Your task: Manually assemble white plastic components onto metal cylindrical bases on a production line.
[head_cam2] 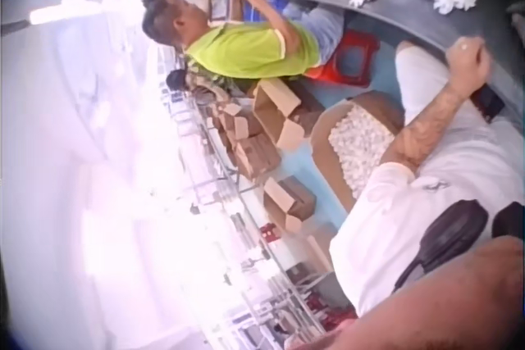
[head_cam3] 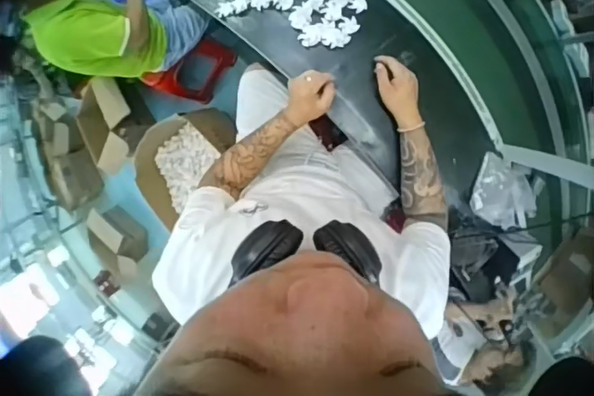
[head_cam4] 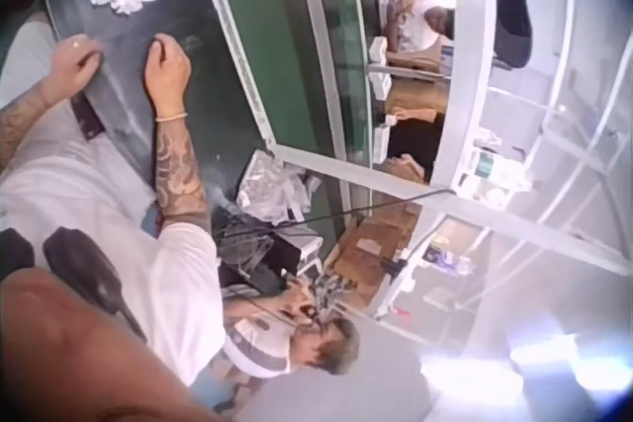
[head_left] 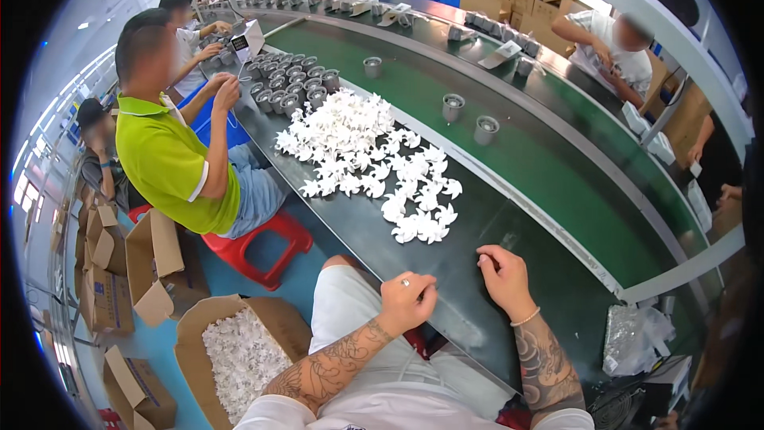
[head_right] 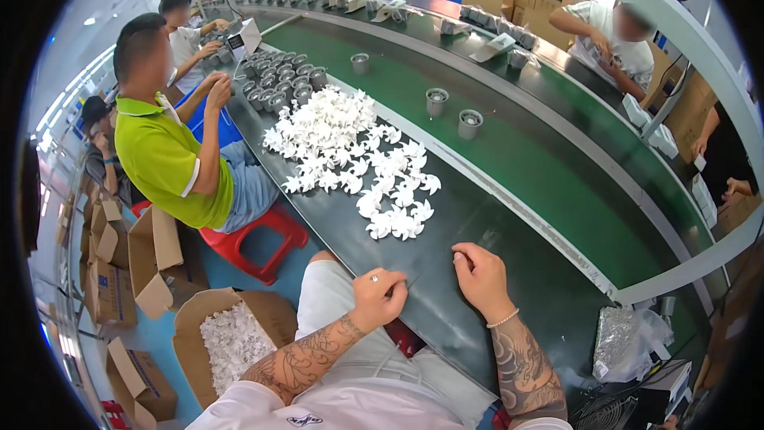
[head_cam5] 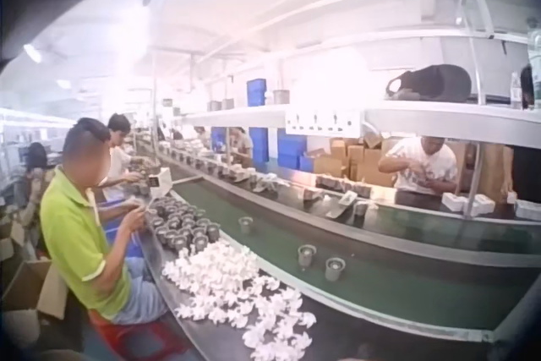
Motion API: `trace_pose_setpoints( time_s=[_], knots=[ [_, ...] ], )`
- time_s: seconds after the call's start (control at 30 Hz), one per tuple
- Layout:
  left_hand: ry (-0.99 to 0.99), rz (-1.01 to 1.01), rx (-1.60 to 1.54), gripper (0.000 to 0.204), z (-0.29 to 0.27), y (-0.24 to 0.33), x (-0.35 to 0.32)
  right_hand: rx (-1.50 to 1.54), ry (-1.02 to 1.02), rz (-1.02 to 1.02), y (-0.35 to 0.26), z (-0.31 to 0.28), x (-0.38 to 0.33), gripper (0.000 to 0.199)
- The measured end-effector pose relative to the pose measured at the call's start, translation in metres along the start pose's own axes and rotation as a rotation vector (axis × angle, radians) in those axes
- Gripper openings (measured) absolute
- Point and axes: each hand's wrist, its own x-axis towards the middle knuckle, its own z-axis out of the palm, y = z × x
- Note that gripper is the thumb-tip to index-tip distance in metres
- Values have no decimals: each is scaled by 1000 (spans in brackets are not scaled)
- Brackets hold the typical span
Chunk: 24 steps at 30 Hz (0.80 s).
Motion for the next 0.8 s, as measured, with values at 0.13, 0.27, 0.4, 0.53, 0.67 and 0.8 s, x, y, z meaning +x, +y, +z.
trace_pose_setpoints(
  time_s=[0.13, 0.27, 0.4, 0.53, 0.67, 0.8],
  knots=[
    [33, -255, -107, 14, 1, 0, -4, 35, -38, 45, -5, -4, -3, 14],
    [7, -392, -57, 32, -17, -20, 35, -33, -28, -8, -6, -1, 2, 16],
    [-188, -139, 366, 42, -21, -40, 43, 82, -49, 51, 7, 0, -3, 15],
    [-182, -118, 321, 34, -17, -45, 51, 238, 11, 159, 0, -5, 5, 15],
    [-182, -179, 289, 30, -15, -45, 45, 285, 15, 173, 8, -2, 0, 16],
    [-160, -120, 270, 28, -15, -50, 44, 378, 40, 239, 7, -6, -2, 17]
  ],
)
